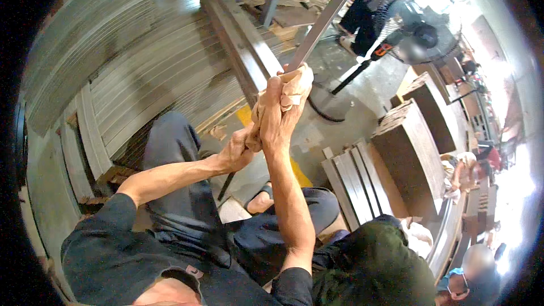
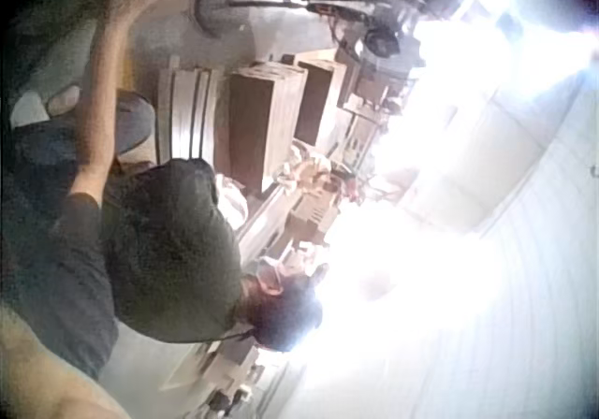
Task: The person wipes long grey strips with a cloth while sitting next to a stack of panels in a workshop.
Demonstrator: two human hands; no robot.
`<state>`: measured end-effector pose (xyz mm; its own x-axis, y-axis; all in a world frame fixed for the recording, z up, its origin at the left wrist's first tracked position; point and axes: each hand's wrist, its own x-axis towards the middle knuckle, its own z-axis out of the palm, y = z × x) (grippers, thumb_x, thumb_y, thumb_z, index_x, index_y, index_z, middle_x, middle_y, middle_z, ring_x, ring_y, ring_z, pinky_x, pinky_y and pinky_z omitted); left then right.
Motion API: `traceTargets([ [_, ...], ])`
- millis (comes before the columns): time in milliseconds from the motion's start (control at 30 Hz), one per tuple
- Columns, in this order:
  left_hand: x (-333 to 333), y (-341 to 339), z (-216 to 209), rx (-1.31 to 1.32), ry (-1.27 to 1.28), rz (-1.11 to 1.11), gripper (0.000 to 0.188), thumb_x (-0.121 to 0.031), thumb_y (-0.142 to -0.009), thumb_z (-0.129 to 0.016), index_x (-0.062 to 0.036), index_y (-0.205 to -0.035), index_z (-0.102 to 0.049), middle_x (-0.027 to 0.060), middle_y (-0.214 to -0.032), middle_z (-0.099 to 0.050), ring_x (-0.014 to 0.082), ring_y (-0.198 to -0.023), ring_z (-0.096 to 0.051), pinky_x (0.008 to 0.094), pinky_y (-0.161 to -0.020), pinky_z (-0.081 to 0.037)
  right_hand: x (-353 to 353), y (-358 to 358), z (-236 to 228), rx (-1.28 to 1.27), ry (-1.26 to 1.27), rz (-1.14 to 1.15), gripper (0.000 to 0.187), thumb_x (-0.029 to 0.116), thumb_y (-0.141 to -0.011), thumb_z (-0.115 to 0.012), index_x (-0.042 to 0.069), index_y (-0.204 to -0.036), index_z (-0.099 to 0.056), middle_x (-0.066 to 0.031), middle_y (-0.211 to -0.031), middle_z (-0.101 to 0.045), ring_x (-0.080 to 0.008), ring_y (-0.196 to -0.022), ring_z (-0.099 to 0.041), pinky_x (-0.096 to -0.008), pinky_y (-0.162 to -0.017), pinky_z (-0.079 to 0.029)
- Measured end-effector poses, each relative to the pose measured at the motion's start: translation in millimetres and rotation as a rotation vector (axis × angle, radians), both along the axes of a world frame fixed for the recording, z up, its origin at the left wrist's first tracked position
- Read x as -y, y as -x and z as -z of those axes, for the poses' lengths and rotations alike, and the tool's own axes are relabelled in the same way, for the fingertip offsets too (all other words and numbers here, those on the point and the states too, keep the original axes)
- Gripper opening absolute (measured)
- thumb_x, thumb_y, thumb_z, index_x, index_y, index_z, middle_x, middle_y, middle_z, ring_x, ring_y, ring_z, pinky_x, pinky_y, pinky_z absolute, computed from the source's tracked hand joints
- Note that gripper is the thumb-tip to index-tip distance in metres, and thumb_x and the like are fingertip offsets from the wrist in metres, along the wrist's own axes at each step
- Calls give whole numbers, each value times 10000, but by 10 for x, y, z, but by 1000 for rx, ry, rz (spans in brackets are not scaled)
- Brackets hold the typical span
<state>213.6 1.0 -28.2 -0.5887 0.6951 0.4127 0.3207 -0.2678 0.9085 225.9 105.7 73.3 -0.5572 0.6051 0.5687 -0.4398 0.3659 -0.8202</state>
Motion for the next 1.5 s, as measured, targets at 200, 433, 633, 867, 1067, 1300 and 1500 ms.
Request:
traceTargets([
  [200,207,-168,-26,-80,157,111,498,-8,-890,-513,29,-1378,-425,299,-1134,-609,421,-1052,-621,416,-870,-497,-810,38,-825,-95,47,72,412,388,-951,-614,47,-1161,-520,-94,-1042,-607,-200,-935,-612,-346,-787,-527],
  [433,203,-205,102,-182,174,196,537,-29,-882,-541,66,-1393,-408,321,-1312,-528,431,-1248,-516,414,-1050,-415,-1576,-202,-1829,-274,20,66,347,357,-959,-593,51,-1113,-539,-115,-940,-640,-240,-842,-656,-369,-714,-579],
  [633,102,42,7,-147,211,86,443,-36,-871,-569,58,-1297,-497,223,-1084,-628,326,-1010,-620,389,-924,-468,-558,-259,-173,-37,-53,201,214,220,-1010,-498,26,-1060,-571,-34,-944,-589,-167,-848,-543,-347,-754,-471],
  [867,50,120,-531,-252,-27,-125,388,0,-875,-528,56,-1258,-539,140,-1129,-629,247,-1030,-601,332,-950,-447,323,-587,925,48,227,-12,308,230,-1021,-511,-24,-1191,-548,-67,-1029,-600,-151,-944,-543,-318,-830,-475],
  [1067,8,306,-1115,-148,-213,-285,384,-60,-934,-569,-1,-1313,-556,113,-1123,-675,166,-950,-654,309,-843,-549,792,-1001,1198,259,-99,-134,683,115,-876,-636,2,-1465,-308,-217,-1324,-505,-360,-1209,-526,-401,-1011,-427],
  [1300,200,662,-1835,-78,-358,-571,300,-155,-920,-648,-55,-1203,-640,58,-1105,-659,141,-882,-635,264,-821,-474,894,-1098,1292,280,114,-208,574,64,-850,-653,39,-1391,-465,-142,-1119,-622,-200,-944,-593,-304,-851,-493],
  [1500,308,310,-952,-215,-360,-440,872,-27,-810,-653,15,-1537,-172,85,-1199,-560,99,-907,-587,253,-826,-510,695,-1337,655,811,79,-465,290,160,-870,-687,38,-1128,-635,-109,-842,-700,-161,-678,-625,-315,-637,-515],
])
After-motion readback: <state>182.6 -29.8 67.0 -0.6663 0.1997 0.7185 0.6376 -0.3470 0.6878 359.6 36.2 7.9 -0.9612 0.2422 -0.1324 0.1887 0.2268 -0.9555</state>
